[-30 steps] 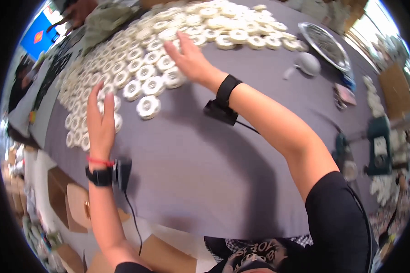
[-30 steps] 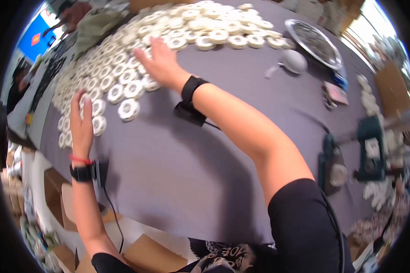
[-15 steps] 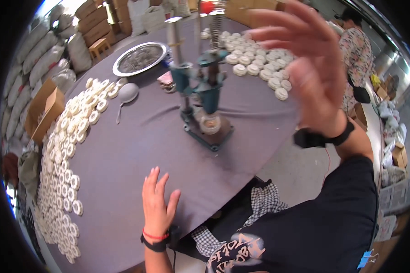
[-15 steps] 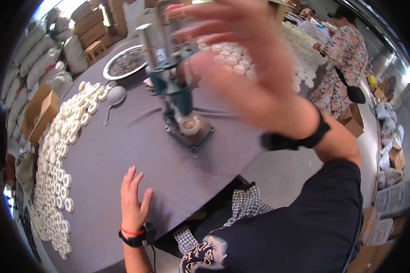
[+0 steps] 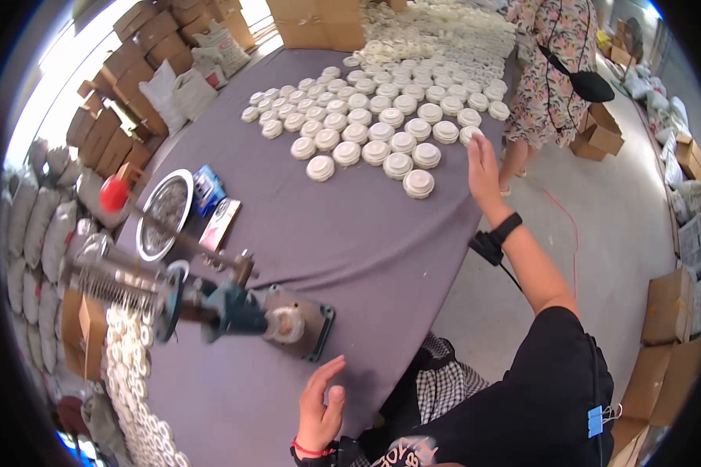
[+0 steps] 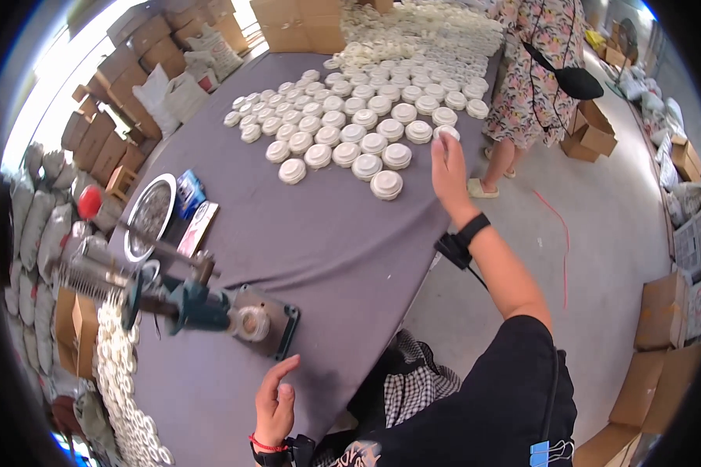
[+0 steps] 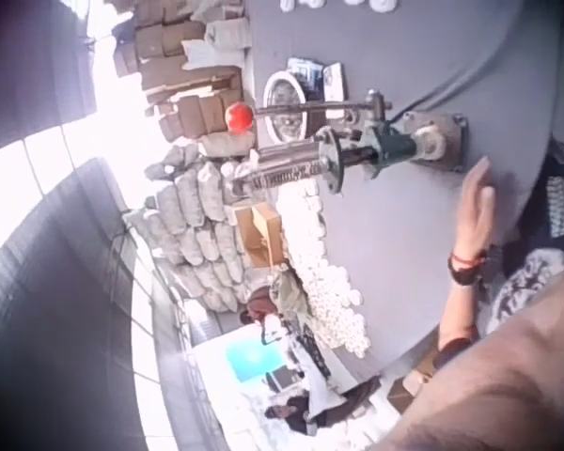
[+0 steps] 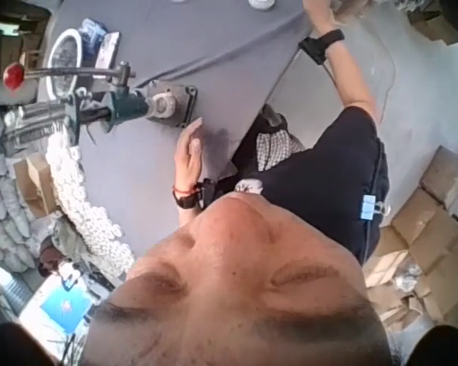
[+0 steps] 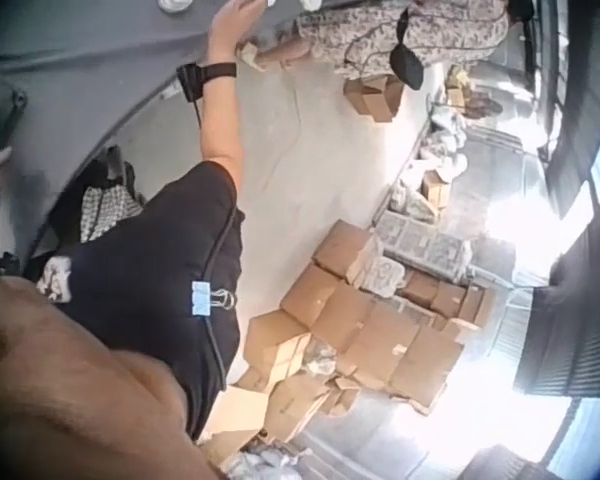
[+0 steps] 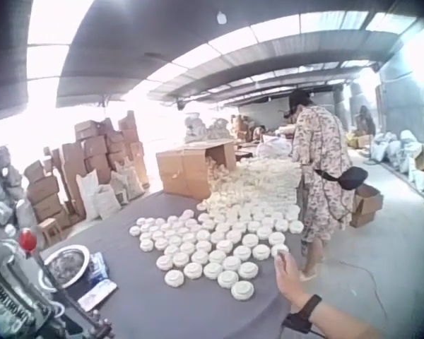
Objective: Using a manual press to assemble white plastic ring components into circular bases.
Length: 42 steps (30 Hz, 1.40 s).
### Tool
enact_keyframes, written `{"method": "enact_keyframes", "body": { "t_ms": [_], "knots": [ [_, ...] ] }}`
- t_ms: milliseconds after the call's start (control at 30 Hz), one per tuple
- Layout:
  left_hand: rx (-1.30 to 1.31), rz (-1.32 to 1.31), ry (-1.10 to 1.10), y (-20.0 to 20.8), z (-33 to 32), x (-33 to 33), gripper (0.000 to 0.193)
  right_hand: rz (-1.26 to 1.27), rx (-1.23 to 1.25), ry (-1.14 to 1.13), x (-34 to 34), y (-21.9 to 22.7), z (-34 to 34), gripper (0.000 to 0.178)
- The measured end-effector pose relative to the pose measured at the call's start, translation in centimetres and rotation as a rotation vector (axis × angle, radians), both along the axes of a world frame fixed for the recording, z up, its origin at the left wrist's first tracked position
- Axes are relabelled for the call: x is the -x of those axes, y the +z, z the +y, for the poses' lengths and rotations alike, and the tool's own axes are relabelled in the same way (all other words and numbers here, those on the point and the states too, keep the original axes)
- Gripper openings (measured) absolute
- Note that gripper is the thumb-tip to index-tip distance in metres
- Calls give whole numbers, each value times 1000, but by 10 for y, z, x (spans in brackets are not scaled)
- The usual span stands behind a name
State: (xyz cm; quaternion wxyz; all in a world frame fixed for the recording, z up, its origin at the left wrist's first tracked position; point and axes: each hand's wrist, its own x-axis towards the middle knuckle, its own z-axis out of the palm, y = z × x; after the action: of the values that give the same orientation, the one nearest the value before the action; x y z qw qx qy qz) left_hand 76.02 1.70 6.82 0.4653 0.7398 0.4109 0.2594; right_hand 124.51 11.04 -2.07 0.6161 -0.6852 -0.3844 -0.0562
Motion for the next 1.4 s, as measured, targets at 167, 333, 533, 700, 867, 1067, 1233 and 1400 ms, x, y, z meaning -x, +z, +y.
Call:
{"method": "enact_keyframes", "body": {
  "t_ms": [167, 333, 533, 700, 867, 1067, 1233, 1400],
  "knots": [
    [39, -185, -105, 18, 99, -109, 48, -321, 200, -381, -136, -13, 45, 52],
    [-183, -221, 164, 3, 252, -240, 50, -351, 441, -672, -254, -44, 88, 67],
    [-500, 83, 322, -60, 433, -259, 51, 52, 242, -55, -240, -44, 135, 77],
    [-795, 468, -15, -64, 493, -282, 52, -396, 540, -465, -385, -59, 119, 64],
    [-647, 611, -52, -84, 530, -311, 65, -361, 756, -342, -351, -50, 152, 65],
    [-572, 856, -113, -88, 527, -344, 79, -308, 509, -178, -349, -42, 133, 55],
    [-704, 786, -120, -94, 531, -338, 78, -147, 275, 64, -328, -29, 139, 40],
    [-733, 765, -181, -90, 528, -334, 74, 64, 367, 320, -268, -13, 159, 40]
  ]
}}
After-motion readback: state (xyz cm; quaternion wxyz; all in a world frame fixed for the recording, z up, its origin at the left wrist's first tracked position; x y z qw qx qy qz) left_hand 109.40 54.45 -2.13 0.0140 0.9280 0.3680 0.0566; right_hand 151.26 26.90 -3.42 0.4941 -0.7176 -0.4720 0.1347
